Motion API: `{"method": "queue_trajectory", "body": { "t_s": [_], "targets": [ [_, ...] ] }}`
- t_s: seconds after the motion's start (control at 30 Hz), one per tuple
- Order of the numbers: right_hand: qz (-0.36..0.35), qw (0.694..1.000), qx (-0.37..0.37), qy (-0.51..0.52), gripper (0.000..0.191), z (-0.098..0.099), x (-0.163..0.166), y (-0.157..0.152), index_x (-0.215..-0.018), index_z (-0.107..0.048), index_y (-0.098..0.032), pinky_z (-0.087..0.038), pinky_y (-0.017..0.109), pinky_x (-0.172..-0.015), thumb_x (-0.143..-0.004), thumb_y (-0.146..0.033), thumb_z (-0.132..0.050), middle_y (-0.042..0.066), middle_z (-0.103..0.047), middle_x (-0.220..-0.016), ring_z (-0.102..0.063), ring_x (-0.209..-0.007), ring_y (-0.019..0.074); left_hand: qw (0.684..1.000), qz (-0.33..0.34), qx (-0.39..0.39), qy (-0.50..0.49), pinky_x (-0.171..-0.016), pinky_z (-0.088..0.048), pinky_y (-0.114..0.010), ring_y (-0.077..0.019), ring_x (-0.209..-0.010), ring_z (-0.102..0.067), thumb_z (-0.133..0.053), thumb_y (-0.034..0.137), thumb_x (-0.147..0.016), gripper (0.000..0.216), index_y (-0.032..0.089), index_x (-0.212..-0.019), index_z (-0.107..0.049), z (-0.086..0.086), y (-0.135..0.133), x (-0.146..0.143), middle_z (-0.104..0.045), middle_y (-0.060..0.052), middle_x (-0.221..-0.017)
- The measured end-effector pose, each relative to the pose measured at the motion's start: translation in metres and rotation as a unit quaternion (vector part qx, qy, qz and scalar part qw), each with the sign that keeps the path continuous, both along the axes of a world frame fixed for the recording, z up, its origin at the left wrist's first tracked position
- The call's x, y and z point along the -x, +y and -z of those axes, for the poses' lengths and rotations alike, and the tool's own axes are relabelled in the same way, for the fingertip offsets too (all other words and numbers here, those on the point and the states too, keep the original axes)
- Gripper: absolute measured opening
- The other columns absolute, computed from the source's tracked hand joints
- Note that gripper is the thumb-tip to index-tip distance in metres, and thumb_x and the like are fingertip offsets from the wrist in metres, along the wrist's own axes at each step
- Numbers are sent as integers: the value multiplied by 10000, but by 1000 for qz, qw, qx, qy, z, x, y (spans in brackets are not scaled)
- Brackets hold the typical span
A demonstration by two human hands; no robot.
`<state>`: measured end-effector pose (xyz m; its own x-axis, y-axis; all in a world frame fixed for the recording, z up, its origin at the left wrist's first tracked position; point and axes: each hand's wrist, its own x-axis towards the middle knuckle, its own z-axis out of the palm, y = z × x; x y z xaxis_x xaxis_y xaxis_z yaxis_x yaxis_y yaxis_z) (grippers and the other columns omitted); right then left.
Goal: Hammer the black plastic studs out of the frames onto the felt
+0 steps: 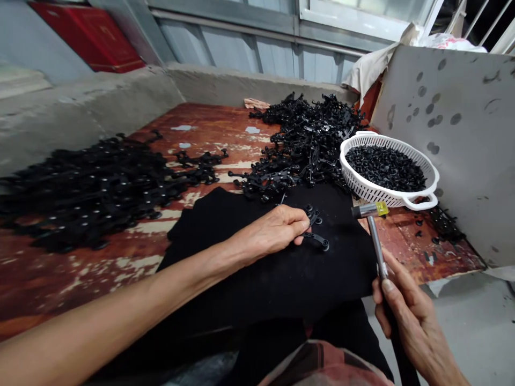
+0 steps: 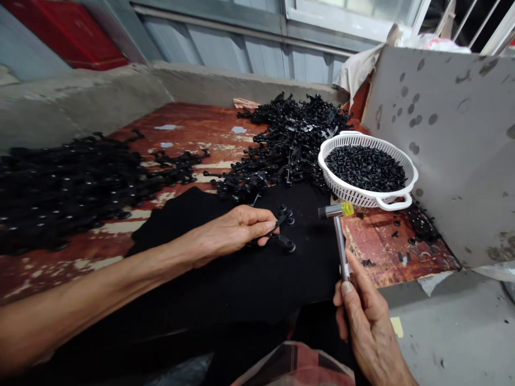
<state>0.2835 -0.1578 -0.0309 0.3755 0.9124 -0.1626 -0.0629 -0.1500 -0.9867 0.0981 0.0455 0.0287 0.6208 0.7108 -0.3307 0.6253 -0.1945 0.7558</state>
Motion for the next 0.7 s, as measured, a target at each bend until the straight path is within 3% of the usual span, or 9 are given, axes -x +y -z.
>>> {"method": "queue_trajectory", "body": {
  "t_s": [0.43,0.7],
  "targets": [
    [-6,1000,10,15,476,0,3,1,-1444,-460,-412,-401,165,-435,-978,-476,-534,-57,-529,-743,-471,-454,40,999,-12,48,-7,-521,-220,-244,-91,-519,-307,-475,400,-776,278,161,-671,-570,-8,6,-1,-497,34,-573],
    [-9,1000,24,17,488,-2,4,2,-1456,-443,-402,-419,178,-441,-981,-462,-535,-53,-535,-756,-485,-466,53,999,-12,34,4,-527,-223,-254,-104,-526,-311,-473,388,-772,268,163,-679,-585,-6,4,-3,-489,24,-568]
  ]
}}
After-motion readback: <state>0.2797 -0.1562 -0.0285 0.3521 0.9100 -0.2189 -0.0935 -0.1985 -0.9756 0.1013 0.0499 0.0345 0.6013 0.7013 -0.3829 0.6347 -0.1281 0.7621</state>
